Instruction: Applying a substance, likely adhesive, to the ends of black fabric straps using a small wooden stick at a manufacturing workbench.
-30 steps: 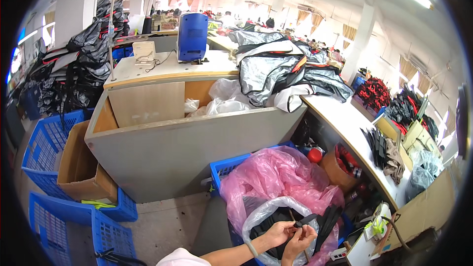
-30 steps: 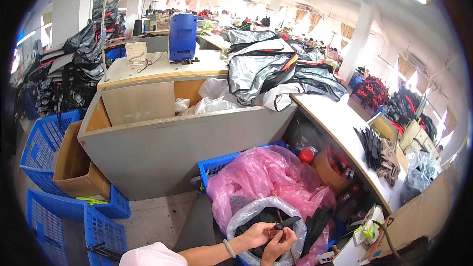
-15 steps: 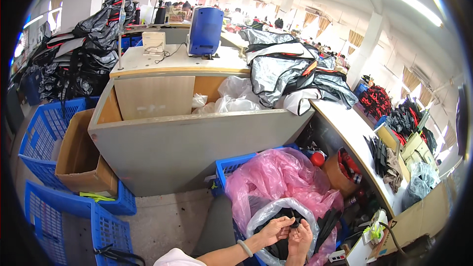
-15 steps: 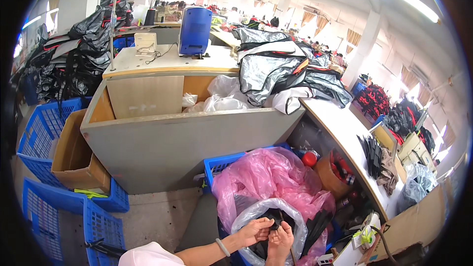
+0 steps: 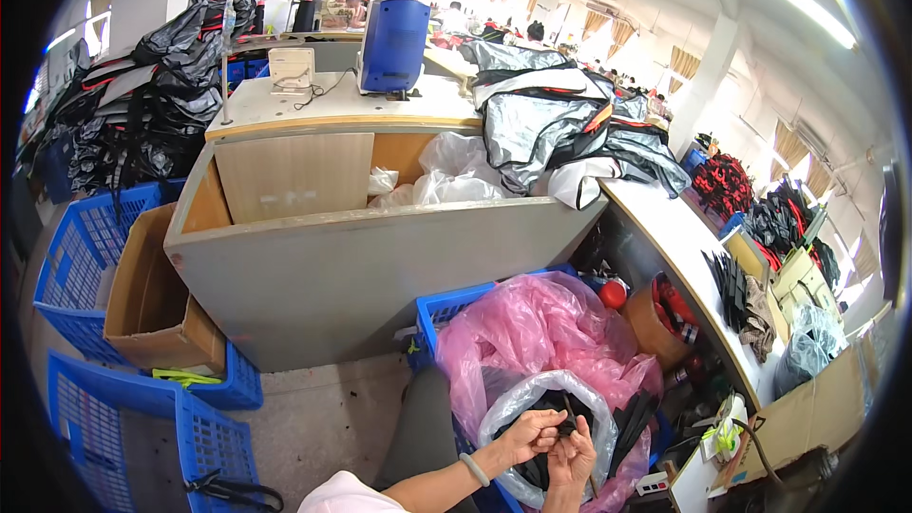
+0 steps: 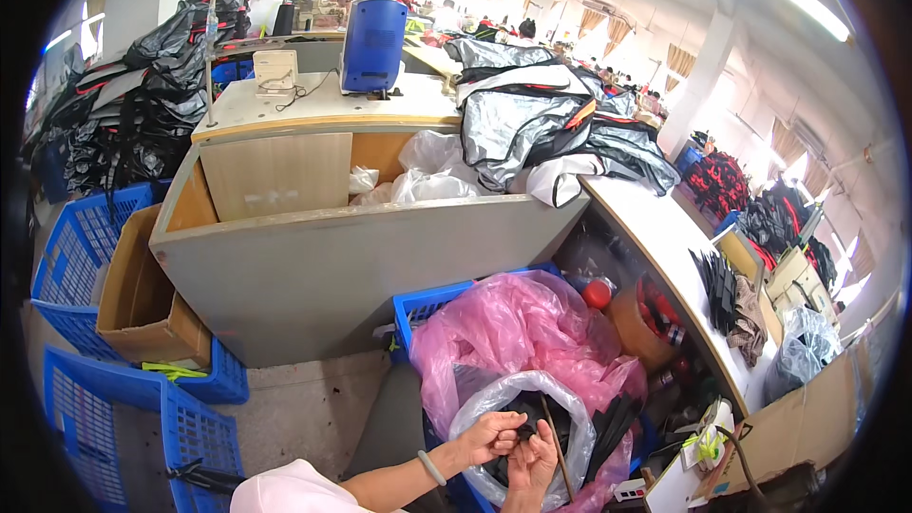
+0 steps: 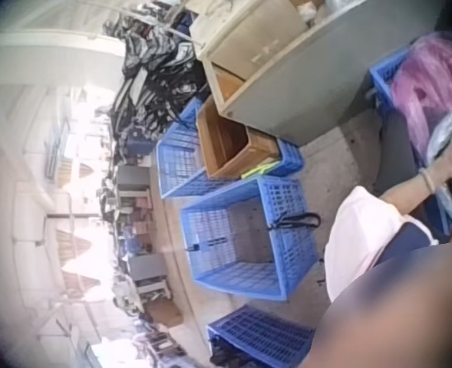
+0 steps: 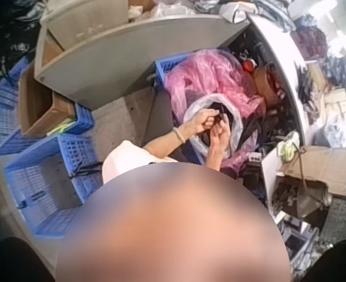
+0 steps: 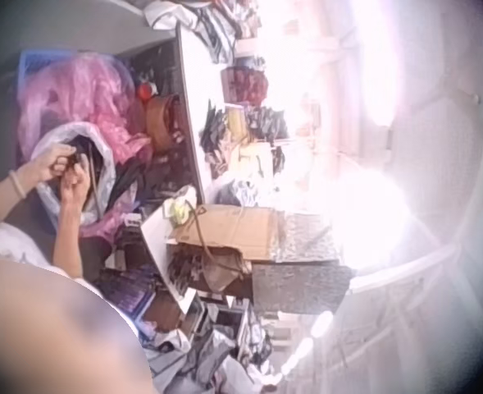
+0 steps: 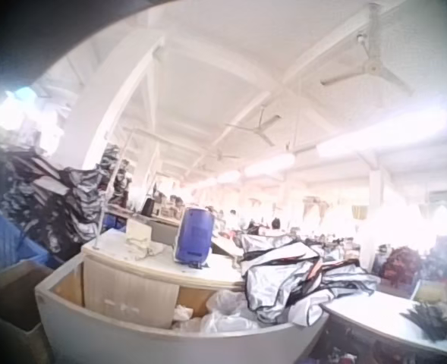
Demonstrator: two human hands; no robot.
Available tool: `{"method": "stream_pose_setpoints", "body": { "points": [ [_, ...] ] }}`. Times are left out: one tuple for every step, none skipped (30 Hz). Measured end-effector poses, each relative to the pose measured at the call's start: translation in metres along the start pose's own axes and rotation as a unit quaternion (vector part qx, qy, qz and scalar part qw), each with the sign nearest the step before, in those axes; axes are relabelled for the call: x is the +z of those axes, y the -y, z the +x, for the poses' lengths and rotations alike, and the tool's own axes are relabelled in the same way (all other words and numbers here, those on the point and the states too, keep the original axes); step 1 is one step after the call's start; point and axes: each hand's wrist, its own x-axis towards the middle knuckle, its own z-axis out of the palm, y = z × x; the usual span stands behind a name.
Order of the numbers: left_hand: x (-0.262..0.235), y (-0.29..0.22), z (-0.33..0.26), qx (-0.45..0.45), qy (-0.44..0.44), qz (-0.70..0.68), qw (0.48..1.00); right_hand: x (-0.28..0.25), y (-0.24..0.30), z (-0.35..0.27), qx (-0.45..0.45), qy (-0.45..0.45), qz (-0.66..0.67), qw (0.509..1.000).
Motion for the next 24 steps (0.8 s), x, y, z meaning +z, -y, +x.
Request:
{"method": "stream_pose_setpoints", "body": {
  "points": [
    [0.008,-0.004,-0.003,-0.012,-0.014,-0.031,0.999,0.003,0.0,-0.002,0.032,0.093,0.06,0.993],
    [0.012,-0.004,-0.006,-0.013,-0.016,-0.031,0.999,0.005,0.002,-0.004,0.064,0.186,0.12,0.973],
    [0.016,-0.004,-0.008,-0.023,-0.004,-0.008,1.0,0.008,0.007,-0.008,0.06,0.176,0.101,0.977],
    [0.017,-0.002,-0.01,-0.035,0.007,0.014,0.999,0.012,0.011,-0.011,0.059,0.173,0.101,0.978],
    [0.014,-0.005,-0.01,-0.04,0.03,0.031,0.998,0.016,0.013,-0.012,0.015,0.143,0.001,0.99],
    [0.017,-0.005,-0.01,-0.041,0.029,0.03,0.998,0.024,0.016,-0.013,-0.028,0.111,-0.1,0.988],
    [0.021,-0.006,-0.01,-0.021,-0.006,0.055,0.998,0.033,0.019,-0.015,-0.043,0.031,-0.163,0.985],
    [0.024,-0.006,-0.009,-0.001,-0.04,0.082,0.996,0.033,0.019,-0.015,-0.044,0.031,-0.163,0.985],
    [0.016,-0.003,-0.004,0.007,-0.005,0.097,0.995,0.033,0.019,-0.016,-0.07,0.006,-0.203,0.977],
    [0.014,-0.001,-0.002,0.007,-0.006,0.097,0.995,0.034,0.018,-0.016,-0.094,-0.018,-0.242,0.966],
    [0.013,0.002,0.002,0.035,-0.013,0.127,0.991,0.035,0.015,-0.015,-0.101,-0.031,-0.226,0.968],
    [0.012,0.003,0.004,0.063,-0.02,0.158,0.985,0.037,0.011,-0.014,-0.1,-0.031,-0.225,0.969],
    [0.01,0.002,0.005,0.063,-0.021,0.158,0.985,0.039,0.008,-0.015,-0.105,-0.06,-0.22,0.968],
    [0.008,0.0,0.006,0.064,-0.019,0.163,0.984,0.04,0.006,-0.015,-0.11,-0.089,-0.214,0.966],
    [0.006,-0.001,0.007,0.065,-0.018,0.168,0.984,0.038,0.008,-0.016,-0.109,-0.089,-0.214,0.967],
    [0.01,-0.006,0.003,0.064,-0.018,0.167,0.984,0.034,0.012,-0.017,-0.048,0.015,-0.144,0.988],
    [0.018,-0.015,-0.004,0.025,0.029,0.178,0.983,0.03,0.018,-0.017,0.012,0.117,-0.071,0.991],
    [0.026,-0.02,-0.01,-0.015,0.076,0.187,0.979,0.026,0.023,-0.014,0.011,0.115,-0.07,0.991],
    [0.035,-0.018,-0.015,-0.015,0.105,0.183,0.977,0.027,0.027,-0.01,0.047,0.195,-0.026,0.979],
    [0.038,-0.017,-0.016,-0.015,0.103,0.182,0.978,0.027,0.03,-0.009,0.082,0.273,0.02,0.958],
    [0.042,-0.015,-0.016,-0.003,0.103,0.18,0.978,0.028,0.035,-0.008,0.079,0.274,0.008,0.958],
    [0.043,-0.014,-0.013,0.008,0.105,0.18,0.978,0.038,0.034,-0.008,0.078,0.273,0.008,0.959],
    [0.041,-0.017,-0.009,0.026,0.106,0.185,0.977,0.048,0.03,-0.01,0.032,0.197,-0.044,0.979],
    [0.038,-0.02,-0.007,0.042,0.087,0.182,0.979,0.052,0.027,-0.011,-0.014,0.119,-0.097,0.988]
  ]
}}
